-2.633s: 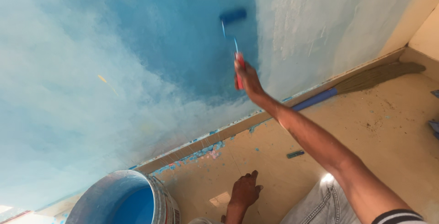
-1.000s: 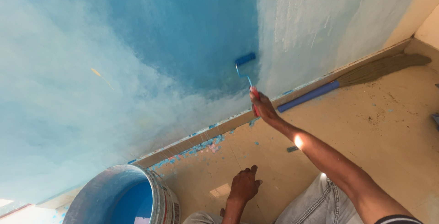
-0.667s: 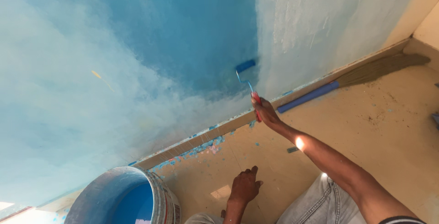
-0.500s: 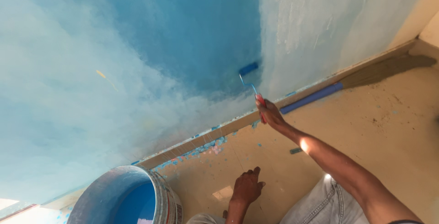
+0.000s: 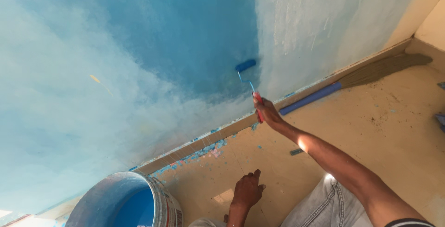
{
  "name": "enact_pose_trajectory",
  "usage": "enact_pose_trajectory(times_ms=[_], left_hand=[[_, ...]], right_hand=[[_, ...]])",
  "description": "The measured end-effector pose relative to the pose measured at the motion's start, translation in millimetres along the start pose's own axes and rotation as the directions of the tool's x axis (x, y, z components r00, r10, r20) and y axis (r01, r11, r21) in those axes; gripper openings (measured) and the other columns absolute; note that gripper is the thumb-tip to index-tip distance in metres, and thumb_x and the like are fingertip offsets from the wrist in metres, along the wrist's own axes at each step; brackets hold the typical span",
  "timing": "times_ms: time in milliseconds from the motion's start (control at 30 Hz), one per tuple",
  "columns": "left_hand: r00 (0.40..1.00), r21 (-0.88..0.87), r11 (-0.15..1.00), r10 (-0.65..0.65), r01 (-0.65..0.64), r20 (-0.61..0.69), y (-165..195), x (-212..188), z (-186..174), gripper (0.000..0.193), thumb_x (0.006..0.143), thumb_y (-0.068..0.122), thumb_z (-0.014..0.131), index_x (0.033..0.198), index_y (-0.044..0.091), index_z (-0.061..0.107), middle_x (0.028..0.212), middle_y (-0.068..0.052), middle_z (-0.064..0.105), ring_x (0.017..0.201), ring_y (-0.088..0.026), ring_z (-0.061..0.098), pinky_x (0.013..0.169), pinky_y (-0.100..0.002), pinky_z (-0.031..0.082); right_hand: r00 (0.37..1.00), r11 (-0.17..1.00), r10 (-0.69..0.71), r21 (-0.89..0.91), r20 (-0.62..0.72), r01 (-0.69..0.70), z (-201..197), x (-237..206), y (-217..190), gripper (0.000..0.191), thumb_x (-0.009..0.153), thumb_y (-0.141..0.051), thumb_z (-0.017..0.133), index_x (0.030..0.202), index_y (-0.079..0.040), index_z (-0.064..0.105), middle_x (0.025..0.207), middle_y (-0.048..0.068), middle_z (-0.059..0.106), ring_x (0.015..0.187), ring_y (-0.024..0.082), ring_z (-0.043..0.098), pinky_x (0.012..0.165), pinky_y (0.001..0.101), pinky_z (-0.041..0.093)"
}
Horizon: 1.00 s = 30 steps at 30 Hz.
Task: The person paints a wall with blue paint using a paint roller. They repeatedly dip the roller into a bucket of paint and apply it to the wall in vertical strokes.
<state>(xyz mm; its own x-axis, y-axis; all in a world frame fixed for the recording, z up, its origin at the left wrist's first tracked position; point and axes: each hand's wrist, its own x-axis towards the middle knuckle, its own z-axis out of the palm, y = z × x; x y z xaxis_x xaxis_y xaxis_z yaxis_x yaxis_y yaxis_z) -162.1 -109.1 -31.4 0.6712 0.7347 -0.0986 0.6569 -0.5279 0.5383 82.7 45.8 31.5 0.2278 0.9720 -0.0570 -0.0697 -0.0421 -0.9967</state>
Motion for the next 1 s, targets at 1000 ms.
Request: enact_pose_trajectory(times_ms=[1000], left_hand=[[1.000,0.011,1.000,-0.011,0.011,0.014,-5.6,-1.3,1.6,0.055,0.089,0.023,0.077,0.134,0.001,0.052,0.108,-0.025,0.068,0.103,-0.043,0.066,0.088,-0.051,0.053]], right_hand=[[0.996,0.991,0.091,0.096,-0.019,-0.089,17.6,2.4,20.3,0.044,0.103,-0.050,0.051,0.091,-0.007,0.054,0.062,0.007,0.057,0.042,0.019,0.057,0.040,0.0353,0.044]])
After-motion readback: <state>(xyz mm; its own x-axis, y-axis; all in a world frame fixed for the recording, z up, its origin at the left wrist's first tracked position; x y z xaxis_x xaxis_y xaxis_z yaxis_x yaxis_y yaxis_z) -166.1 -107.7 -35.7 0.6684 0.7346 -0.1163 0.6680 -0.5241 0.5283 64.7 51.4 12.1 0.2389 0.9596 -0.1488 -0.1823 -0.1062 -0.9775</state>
